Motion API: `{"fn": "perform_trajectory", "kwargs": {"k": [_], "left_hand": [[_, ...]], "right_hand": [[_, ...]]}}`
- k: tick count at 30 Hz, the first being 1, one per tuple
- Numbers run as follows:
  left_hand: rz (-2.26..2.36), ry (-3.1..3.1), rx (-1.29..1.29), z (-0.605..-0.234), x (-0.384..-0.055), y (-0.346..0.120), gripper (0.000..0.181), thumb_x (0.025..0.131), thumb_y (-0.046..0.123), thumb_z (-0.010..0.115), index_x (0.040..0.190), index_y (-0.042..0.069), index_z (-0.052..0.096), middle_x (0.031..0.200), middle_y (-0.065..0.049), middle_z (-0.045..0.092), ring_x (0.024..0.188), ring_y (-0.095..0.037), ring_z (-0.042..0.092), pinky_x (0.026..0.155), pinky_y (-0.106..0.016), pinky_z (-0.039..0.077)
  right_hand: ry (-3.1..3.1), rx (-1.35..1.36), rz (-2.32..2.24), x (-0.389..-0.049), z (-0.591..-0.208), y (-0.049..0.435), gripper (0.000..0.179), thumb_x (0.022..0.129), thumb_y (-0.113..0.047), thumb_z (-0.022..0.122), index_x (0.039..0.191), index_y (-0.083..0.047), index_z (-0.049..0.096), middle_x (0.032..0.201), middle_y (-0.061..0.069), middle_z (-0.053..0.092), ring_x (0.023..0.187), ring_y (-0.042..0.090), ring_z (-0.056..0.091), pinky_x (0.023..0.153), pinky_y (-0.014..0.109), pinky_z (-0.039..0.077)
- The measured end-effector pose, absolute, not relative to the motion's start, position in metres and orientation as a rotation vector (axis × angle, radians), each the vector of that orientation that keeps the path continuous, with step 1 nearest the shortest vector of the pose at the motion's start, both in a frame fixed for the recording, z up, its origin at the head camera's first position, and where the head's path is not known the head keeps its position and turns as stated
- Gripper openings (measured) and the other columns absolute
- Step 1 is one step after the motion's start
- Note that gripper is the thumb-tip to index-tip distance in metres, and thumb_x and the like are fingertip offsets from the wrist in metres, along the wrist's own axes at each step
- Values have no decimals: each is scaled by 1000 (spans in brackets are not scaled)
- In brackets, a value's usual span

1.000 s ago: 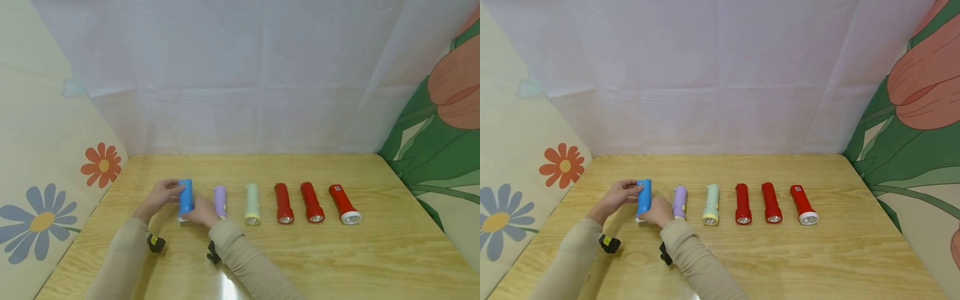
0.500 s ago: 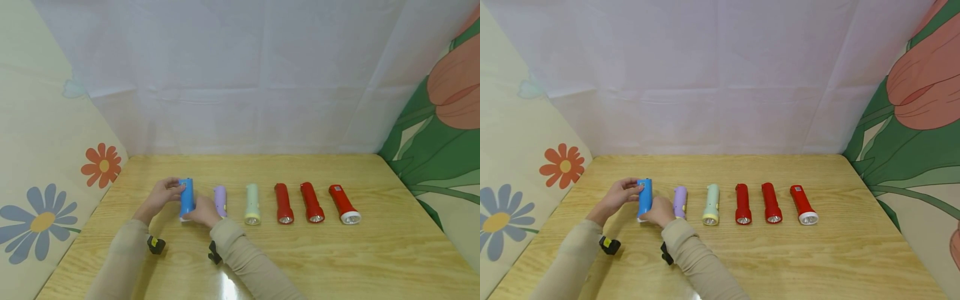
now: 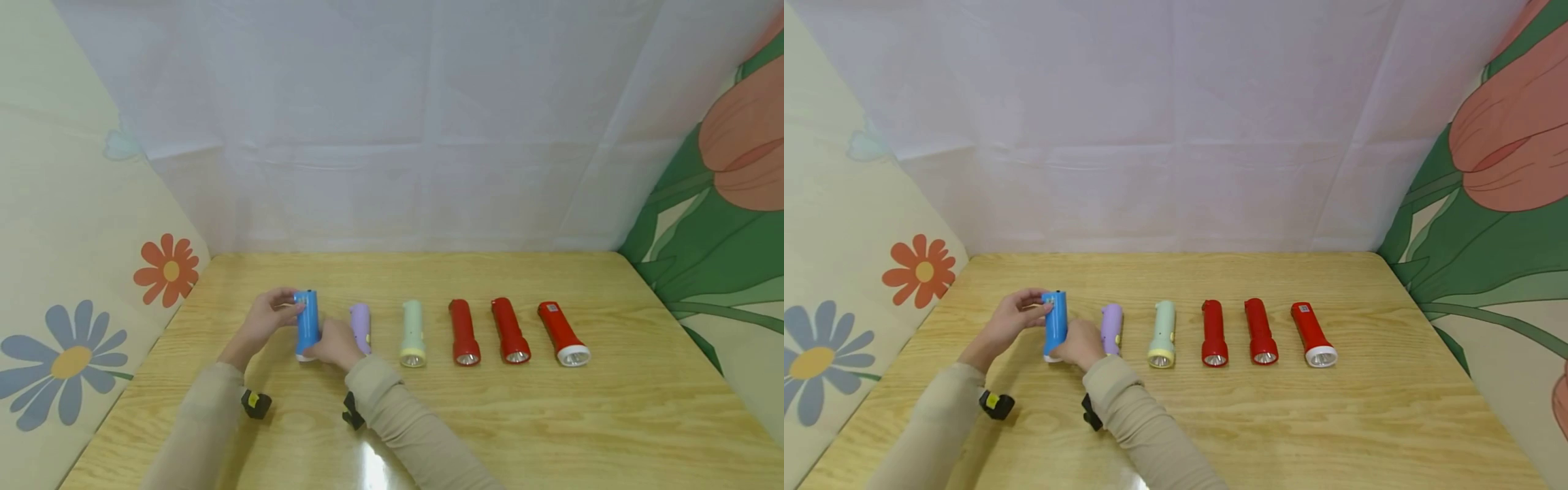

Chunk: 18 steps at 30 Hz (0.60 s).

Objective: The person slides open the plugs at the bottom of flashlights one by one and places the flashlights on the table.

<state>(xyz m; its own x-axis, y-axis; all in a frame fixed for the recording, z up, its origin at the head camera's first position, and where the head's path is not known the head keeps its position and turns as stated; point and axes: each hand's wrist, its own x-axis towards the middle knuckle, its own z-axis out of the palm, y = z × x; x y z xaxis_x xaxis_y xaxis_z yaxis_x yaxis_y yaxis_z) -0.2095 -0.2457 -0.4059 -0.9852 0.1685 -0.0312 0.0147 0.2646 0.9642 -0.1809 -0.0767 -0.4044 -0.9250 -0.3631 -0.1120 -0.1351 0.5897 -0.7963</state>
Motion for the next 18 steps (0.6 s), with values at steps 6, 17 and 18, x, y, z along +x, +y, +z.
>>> {"fn": "perform_trajectory", "kwargs": {"k": [6, 17, 18], "left_hand": [[1841, 2404, 225, -407, -207, -246, 46, 89, 17, 59, 123, -9, 42, 113, -24, 50, 89, -16, 61, 76, -33, 52], [1826, 2440, 243, -406, -203, -245, 47, 88, 19, 61, 122, -8, 44, 112, -23, 51, 89, -14, 61, 77, -31, 51], [1827, 2441, 243, -407, -202, -245, 47, 88, 19, 61, 122, -7, 44, 112, -23, 52, 89, -14, 60, 77, -31, 51]], "right_hand": [[2534, -396, -1273, -181, -405, -75, 33, 71, -11, 76, 97, 2, 61, 75, 6, 63, 58, 12, 55, 52, 21, 46], [2552, -388, -1258, -182, -406, -75, 29, 69, -12, 77, 89, 2, 61, 68, 3, 59, 55, 12, 53, 51, 21, 44], [2550, -387, -1258, -182, -406, -75, 29, 69, -11, 78, 88, 2, 61, 67, 3, 58, 55, 12, 53, 50, 21, 44]]}}
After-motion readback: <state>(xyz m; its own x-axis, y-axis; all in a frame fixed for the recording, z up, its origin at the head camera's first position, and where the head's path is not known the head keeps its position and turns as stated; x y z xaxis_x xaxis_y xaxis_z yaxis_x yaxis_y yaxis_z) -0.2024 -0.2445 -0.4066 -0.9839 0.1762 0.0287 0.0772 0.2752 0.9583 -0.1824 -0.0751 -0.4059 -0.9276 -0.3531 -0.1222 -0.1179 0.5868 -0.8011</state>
